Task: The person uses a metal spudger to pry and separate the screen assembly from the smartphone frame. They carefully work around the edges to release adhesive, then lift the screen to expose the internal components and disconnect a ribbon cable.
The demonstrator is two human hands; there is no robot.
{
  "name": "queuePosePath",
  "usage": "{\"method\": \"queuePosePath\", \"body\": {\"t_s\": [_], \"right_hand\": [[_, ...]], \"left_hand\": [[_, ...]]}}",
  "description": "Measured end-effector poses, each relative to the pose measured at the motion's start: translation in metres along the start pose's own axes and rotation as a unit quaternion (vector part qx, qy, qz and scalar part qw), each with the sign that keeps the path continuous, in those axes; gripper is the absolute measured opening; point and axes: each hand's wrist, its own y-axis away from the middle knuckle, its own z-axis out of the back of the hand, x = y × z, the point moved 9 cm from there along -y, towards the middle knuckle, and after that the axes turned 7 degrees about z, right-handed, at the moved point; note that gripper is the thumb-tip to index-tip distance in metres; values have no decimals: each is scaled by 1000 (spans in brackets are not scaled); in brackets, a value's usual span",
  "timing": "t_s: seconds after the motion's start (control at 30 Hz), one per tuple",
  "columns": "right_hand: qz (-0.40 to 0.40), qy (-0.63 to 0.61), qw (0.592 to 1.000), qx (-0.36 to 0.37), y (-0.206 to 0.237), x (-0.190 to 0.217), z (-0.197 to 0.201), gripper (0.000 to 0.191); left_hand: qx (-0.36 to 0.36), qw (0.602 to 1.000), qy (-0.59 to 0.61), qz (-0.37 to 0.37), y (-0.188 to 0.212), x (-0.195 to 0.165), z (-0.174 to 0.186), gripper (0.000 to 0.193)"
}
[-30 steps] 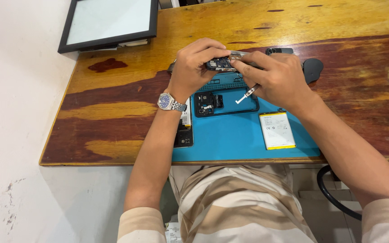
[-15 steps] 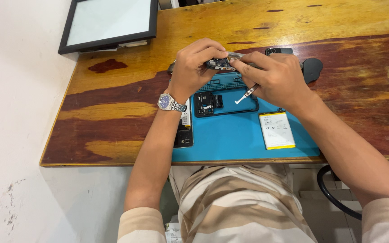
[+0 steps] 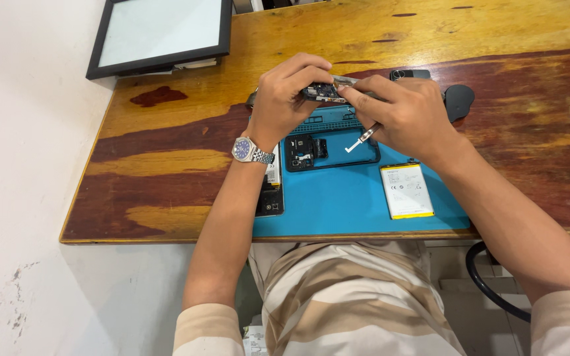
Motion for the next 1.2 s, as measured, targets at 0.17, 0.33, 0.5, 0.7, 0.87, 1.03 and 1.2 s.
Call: {"method": "queuePosePath", "body": {"t_s": [0.17, 0.33, 0.5, 0.7, 0.87, 1.03, 1.2], "right_hand": [[2, -2, 1000, -2, 0, 0, 1, 38], [1, -3, 1000, 0, -1, 1, 1, 39], [-1, -2, 1000, -1, -1, 0, 1, 40], [4, -1, 1000, -10, -1, 1, 5, 38], [1, 2, 1000, -5, -2, 2, 5, 39], [3, -2, 1000, -5, -2, 2, 4, 39], [-1, -5, 1000, -4, -1, 0, 3, 38]], "left_hand": [[-3, 1000, -1, -10, 0, 0, -1, 30], [-2, 1000, -13, -9, 1, 1, -1, 29], [-16, 1000, -6, -21, 1, -1, -1, 29], [-25, 999, -19, -24, 1, -5, 2, 28], [-24, 1000, -8, -13, 0, -5, 3, 29], [-24, 1000, 0, -14, -1, -6, 3, 28], [-13, 1000, 19, -1, -1, -5, 2, 27]]}}
